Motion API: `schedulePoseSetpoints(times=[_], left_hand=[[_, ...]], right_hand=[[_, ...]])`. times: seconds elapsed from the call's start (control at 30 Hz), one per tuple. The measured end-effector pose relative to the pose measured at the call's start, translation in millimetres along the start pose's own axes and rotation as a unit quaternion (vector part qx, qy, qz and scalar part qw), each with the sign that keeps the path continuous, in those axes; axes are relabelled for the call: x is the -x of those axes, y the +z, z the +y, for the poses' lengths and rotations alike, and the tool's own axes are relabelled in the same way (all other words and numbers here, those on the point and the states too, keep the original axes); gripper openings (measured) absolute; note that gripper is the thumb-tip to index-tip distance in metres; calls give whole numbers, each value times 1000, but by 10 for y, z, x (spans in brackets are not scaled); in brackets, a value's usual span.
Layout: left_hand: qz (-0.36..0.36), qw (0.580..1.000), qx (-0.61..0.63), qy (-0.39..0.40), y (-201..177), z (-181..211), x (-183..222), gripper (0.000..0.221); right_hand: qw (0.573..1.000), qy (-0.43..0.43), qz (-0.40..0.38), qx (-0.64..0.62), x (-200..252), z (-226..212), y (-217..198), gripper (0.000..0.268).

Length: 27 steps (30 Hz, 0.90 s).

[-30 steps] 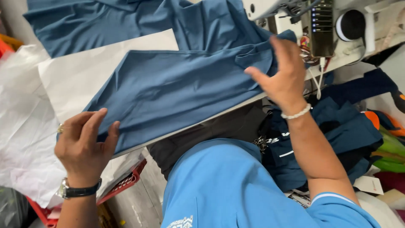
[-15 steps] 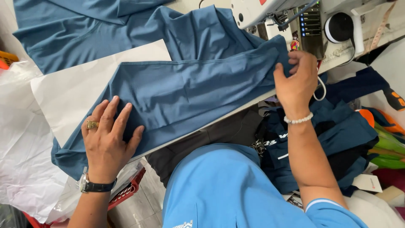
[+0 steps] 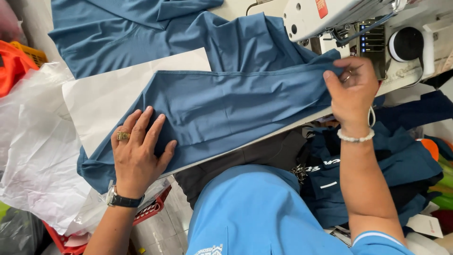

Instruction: Folding a blue garment and placing it into a plastic bag with a paper insert.

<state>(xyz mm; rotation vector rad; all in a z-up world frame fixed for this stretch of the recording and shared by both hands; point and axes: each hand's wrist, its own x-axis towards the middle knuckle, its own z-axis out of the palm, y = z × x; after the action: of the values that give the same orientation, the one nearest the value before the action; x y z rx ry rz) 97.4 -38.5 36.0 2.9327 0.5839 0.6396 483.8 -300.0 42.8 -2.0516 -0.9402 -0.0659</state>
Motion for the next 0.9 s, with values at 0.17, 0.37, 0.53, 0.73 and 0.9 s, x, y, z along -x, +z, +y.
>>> schedulePoseSetpoints(times=[0.17, 0.37, 0.53, 0.73, 0.9], left_hand=[[-1, 1000, -8, -5, -9, 9, -21, 46], [-12, 1000, 3, -21, -108, -62, -96, 52], [-13, 998, 51, -33, -187, -610, -740, 48], [46, 999, -23, 6, 504, -1804, -2028, 52], [22, 997, -66, 18, 929, -2279, -2088, 35]], right_hand=[[998, -30, 6, -49, -89, 331, -36, 37], [940, -133, -20, 313, -100, 147, -46, 56], [956, -239, -20, 171, -166, -672, 310, 18], [955, -235, -121, 131, -864, -874, 1361, 41], [946, -185, -202, 172, -1196, -671, 1862, 55]])
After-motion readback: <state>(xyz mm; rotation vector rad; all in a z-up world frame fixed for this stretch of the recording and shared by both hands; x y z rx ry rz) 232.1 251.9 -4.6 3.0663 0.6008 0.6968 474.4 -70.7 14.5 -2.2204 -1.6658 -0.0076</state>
